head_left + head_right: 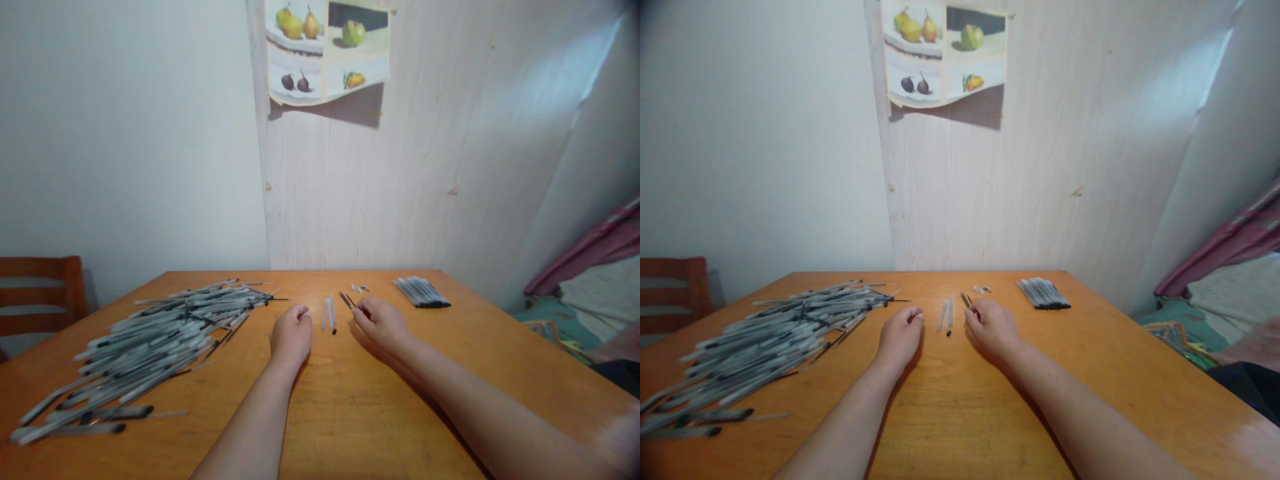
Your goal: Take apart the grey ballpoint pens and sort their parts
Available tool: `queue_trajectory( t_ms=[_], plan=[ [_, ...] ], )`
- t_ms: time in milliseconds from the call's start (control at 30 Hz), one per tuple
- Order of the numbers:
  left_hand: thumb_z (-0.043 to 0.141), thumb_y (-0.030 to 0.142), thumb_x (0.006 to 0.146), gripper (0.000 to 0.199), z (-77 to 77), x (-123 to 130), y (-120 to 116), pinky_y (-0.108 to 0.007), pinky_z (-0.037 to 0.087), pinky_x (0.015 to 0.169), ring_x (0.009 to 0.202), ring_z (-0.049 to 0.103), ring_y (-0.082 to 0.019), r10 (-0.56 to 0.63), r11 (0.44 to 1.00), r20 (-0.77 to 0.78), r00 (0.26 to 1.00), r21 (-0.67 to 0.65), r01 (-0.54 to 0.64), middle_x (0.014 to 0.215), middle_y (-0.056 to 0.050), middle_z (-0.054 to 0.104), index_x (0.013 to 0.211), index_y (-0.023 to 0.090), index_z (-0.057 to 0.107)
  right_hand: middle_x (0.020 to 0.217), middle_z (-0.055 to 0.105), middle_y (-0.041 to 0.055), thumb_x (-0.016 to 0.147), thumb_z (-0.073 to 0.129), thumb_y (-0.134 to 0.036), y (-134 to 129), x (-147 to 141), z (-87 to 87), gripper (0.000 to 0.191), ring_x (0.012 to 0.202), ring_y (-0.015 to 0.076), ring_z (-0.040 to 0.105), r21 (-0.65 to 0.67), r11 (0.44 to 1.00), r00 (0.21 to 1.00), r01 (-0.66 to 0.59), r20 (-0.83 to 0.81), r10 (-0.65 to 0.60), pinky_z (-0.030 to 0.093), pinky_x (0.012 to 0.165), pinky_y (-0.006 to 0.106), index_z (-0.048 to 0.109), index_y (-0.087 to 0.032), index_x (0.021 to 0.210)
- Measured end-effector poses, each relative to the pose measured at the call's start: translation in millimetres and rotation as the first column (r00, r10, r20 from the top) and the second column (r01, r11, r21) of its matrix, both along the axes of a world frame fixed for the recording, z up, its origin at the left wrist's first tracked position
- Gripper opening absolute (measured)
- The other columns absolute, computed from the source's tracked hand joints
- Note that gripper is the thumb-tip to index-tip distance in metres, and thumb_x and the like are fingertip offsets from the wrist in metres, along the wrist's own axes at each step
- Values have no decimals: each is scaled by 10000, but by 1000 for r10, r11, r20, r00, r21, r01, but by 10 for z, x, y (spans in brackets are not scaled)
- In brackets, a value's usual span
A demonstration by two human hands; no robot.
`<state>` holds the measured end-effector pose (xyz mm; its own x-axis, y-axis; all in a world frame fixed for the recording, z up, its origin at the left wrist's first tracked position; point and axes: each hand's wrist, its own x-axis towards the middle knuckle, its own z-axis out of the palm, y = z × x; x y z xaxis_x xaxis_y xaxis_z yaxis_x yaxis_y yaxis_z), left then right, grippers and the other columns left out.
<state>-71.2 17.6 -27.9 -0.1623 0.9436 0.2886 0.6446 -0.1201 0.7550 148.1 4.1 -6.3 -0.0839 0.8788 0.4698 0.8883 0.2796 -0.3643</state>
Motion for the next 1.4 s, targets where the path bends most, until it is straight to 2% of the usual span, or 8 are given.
queue_trajectory(
  t_ms=[133,300,667,900,1100,1267,1400],
  plan=[
    [530,314,869,285,-39,11,13,-301,474,874,1038,656,-216,10,1000,23,1000,-11,-9,1100,-66,737,1062,227,720,835,705,51,897,489,-352,-38,-260,8,240,777,190,602,-39,999,997,5,71,-2,335,644,267,668,-220,808],
    [514,344,885,297,-66,15,26,-294,478,851,1005,666,-212,-1,1000,39,999,-27,2,1091,-76,739,1056,219,723,824,716,80,911,455,-378,-33,-534,-54,289,728,203,621,-77,990,984,117,147,-105,341,620,278,678,-222,813],
    [519,349,888,288,-54,24,23,-290,472,853,995,665,-215,-13,999,60,998,-36,15,1085,-71,739,1039,224,730,937,738,165,910,430,-450,87,-847,-15,397,857,277,690,-158,966,944,203,293,-151,465,722,349,706,-170,967],
    [517,356,886,278,-55,20,24,-291,466,820,963,662,-221,-21,999,92,996,-39,24,1046,-75,743,997,226,735,1026,724,195,908,431,-384,89,-950,6,395,959,296,678,-247,942,933,229,333,-139,465,816,371,708,-136,1041],
    [525,346,881,239,-38,27,9,-291,455,795,928,663,-222,-15,999,85,996,-40,18,972,-63,749,928,243,735,978,736,172,904,431,-342,60,-956,4,349,918,297,689,-211,953,925,217,355,-132,471,775,372,715,-157,989],
    [511,316,885,239,-14,45,-27,-310,446,812,976,652,-235,-22,999,-22,999,-39,22,1023,-69,743,973,249,722,959,738,177,938,413,-386,38,-956,-50,385,907,287,693,-223,952,931,210,344,-125,454,786,365,719,-152,955],
    [484,245,874,289,18,75,-77,-350,425,874,1062,618,-252,-35,998,-132,991,42,41,1116,-78,720,1060,238,706,936,738,168,925,443,-388,0,-935,-55,358,881,271,691,-231,957,943,173,321,-93,435,743,333,716,-158,943]
  ],
)
